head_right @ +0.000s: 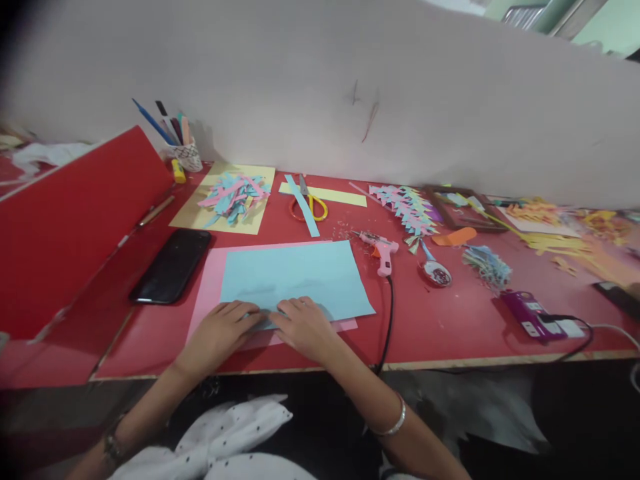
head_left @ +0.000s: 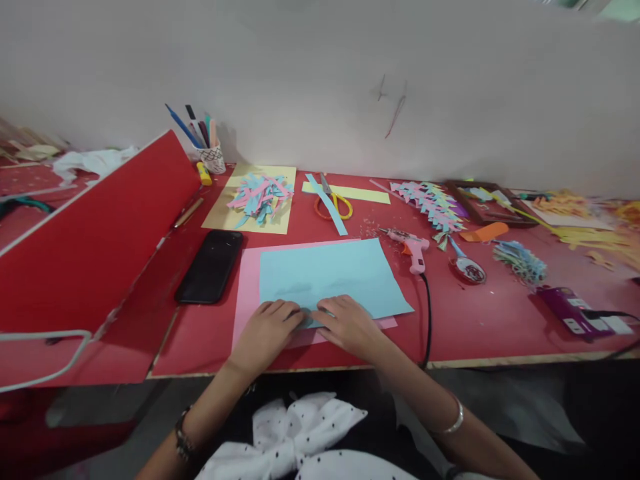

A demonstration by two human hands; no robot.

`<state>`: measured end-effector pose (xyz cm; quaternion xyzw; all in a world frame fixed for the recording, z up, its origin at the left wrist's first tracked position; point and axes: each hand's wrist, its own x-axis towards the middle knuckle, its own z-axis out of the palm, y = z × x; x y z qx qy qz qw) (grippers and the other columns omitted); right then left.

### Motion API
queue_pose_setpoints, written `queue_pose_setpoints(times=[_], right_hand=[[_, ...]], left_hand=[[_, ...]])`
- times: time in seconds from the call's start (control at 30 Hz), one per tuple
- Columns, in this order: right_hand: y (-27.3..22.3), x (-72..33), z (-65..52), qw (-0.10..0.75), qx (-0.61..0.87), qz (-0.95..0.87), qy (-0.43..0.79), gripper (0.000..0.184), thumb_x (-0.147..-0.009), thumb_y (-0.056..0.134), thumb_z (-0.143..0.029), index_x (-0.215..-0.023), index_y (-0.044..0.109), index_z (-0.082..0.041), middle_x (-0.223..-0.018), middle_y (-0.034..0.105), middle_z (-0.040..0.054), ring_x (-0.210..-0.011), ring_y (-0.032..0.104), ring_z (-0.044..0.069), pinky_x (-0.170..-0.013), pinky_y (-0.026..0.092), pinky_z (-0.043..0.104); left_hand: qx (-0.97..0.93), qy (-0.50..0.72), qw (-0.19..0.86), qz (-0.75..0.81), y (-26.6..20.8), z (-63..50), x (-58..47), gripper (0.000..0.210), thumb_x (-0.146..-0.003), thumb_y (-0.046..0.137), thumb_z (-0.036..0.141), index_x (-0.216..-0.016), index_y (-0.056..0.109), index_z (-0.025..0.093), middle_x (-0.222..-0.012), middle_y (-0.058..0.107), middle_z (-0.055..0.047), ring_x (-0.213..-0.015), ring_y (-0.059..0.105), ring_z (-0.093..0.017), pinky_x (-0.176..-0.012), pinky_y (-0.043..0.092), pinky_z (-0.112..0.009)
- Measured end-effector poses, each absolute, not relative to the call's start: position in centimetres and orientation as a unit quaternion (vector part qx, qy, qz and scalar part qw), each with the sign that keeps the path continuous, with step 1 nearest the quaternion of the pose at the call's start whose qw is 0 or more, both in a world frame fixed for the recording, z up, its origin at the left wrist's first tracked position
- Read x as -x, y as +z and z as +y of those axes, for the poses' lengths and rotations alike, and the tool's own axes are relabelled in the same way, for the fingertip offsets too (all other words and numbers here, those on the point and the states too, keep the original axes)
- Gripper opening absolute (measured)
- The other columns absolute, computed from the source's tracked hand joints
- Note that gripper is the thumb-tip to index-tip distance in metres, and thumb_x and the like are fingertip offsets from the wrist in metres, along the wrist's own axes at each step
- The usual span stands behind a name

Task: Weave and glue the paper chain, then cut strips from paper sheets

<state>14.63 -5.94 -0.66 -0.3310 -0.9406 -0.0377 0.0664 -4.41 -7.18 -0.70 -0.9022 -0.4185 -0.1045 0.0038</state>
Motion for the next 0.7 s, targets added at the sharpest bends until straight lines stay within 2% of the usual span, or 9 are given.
queue_pose_setpoints(times=[0.13,0.23,0.4,0.57,0.7], right_hand=[[-1.9,-15.1,-6.4,0.141,0.328,-0.934,0.014,0.02,-0.089,0.045,-0.027,-0.084,0.063,-0.021,-0.081,0.062,0.0032,-0.073,0.053,0.013,-0.065,0.035,0.026],[-2.3,-15.1,-6.2,0.182,0.326,-0.926,0.049,0.025,-0.09,0.043,-0.03,-0.081,0.063,-0.021,-0.079,0.062,0.0018,-0.07,0.051,0.012,-0.064,0.033,0.026],[-1.7,-15.0,-5.6,0.143,0.327,-0.931,0.081,0.027,-0.091,0.041,-0.031,-0.081,0.064,-0.02,-0.078,0.061,0.0017,-0.071,0.05,0.012,-0.063,0.031,0.026],[-1.4,-14.8,-5.2,0.109,0.318,-0.937,0.092,0.027,-0.091,0.041,-0.03,-0.079,0.063,-0.019,-0.077,0.061,0.0017,-0.07,0.049,0.013,-0.063,0.029,0.026],[-1.3,-14.8,-5.0,0.084,0.315,-0.942,0.08,0.028,-0.092,0.04,-0.029,-0.079,0.062,-0.018,-0.077,0.06,0.0024,-0.07,0.049,0.013,-0.062,0.029,0.026]], left_hand=[[0.905,-0.161,0.002,-0.394,-1.3,-7.0,4.9,0.014,-0.08,0.053,0.013,-0.085,0.063,0.021,-0.088,0.068,0.001,-0.079,0.06,-0.014,-0.073,0.044,-0.027],[0.9,-0.219,0.011,-0.376,-1.9,-7.3,5.4,0.016,-0.084,0.049,0.017,-0.077,0.063,0.021,-0.084,0.068,0.001,-0.076,0.059,-0.013,-0.069,0.043,-0.025],[0.88,-0.236,-0.007,-0.412,-2.4,-7.5,5.7,0.027,-0.088,0.045,0.026,-0.069,0.063,0.021,-0.065,0.064,0.002,-0.062,0.054,-0.011,-0.058,0.037,-0.024],[0.883,-0.238,-0.079,-0.396,-2.5,-7.2,6.2,0.026,-0.088,0.045,0.028,-0.071,0.064,0.022,-0.071,0.065,0.002,-0.065,0.054,-0.01,-0.06,0.038,-0.023],[0.878,-0.252,-0.086,-0.398,-2.7,-7.2,6.6,0.031,-0.09,0.041,0.032,-0.071,0.063,0.02,-0.071,0.064,0.001,-0.066,0.055,-0.011,-0.06,0.039,-0.023]])
